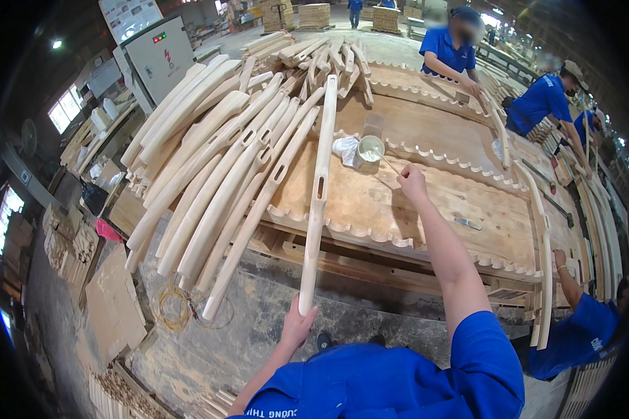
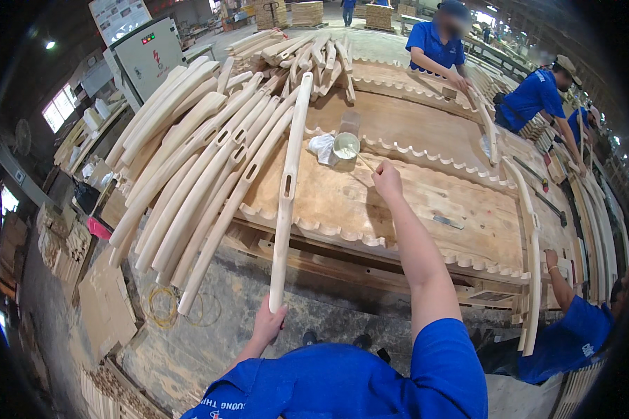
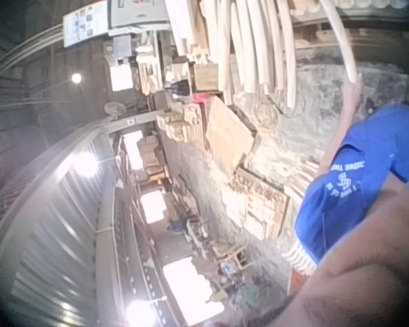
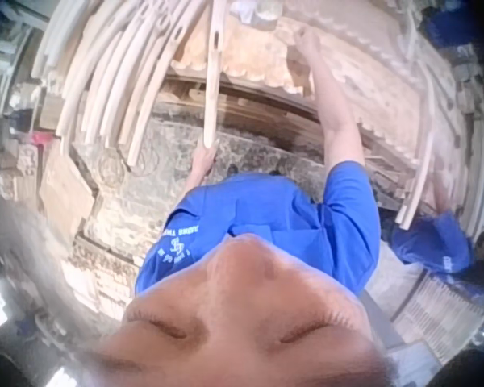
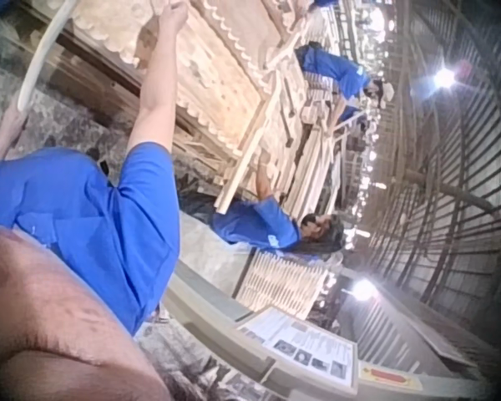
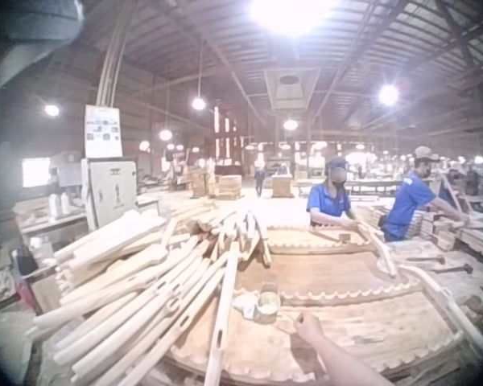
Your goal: The person repeatedly picks up wooden chair legs, applies glue to the mortise holes using a small stick, and places the legs back on the table. The process is repeated for multiple legs in a continuous assembly line workflow.
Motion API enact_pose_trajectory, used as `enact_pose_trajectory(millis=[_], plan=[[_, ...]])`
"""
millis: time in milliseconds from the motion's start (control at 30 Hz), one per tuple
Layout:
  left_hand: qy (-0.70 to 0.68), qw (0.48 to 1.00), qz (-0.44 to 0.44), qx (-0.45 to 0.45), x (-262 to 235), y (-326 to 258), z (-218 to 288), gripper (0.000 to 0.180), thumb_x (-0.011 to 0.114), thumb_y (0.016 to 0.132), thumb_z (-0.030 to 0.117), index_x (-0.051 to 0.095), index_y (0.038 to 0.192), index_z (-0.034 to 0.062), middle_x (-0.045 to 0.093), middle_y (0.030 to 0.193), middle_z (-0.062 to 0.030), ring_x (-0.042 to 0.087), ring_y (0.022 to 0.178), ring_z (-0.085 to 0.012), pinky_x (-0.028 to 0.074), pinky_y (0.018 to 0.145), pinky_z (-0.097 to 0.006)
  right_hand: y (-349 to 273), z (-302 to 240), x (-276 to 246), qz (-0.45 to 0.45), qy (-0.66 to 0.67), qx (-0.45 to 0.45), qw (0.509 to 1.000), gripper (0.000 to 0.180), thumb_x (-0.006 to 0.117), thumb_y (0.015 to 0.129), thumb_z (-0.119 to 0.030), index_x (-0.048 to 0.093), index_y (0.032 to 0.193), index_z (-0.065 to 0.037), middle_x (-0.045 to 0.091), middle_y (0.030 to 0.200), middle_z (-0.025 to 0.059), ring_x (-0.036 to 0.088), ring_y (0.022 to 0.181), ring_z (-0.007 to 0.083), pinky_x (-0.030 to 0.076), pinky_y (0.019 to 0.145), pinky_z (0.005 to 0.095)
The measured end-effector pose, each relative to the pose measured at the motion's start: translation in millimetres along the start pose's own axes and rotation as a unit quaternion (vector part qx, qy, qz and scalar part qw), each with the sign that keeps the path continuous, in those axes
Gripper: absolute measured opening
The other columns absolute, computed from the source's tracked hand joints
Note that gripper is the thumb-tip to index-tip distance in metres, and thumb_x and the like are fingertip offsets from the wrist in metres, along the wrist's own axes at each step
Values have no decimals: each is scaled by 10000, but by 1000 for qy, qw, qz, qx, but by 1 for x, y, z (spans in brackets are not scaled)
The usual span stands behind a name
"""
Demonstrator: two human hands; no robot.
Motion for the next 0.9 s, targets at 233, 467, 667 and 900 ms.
enact_pose_trajectory(millis=[233,467,667,900], plan=[[-12,1000,-27,-6,-2,0,7,540,601,853,274,372,1291,55,594,762,-97,568,529,-161,463,485,-292,0,-3,-5,-32,-3,35,999,197,628,761,-184,628,918,-65,656,888,153,630,867,304,494,741,393],[-244,953,-154,-92,-32,-18,53,533,567,853,141,317,1320,82,542,782,-53,533,540,-118,452,478,-254,7,-46,-24,-46,-158,-29,986,212,583,772,-117,621,974,-66,640,951,164,608,937,316,481,790,416],[-286,936,-170,-112,-46,-19,66,554,556,846,91,289,1332,86,531,764,-57,534,542,-129,449,468,-257,-15,-65,-34,-54,-223,-42,972,263,600,784,-171,616,1040,-111,594,1092,120,571,1028,281,471,850,412],[-269,948,-148,-89,-40,-17,69,557,581,836,78,308,1321,85,520,739,-57,523,520,-135,442,442,-253,-67,65,-114,-2,-189,56,980,318,607,792,-283,614,1060,-112,590,1106,94,553,1027,294,462,858,420]])
Point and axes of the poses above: each hand's wrist, its own y-axis towards the middle knuckle, its own x-axis out of the palm, z = x × y, the point moved 1 cm from there along y, towards the middle knuckle
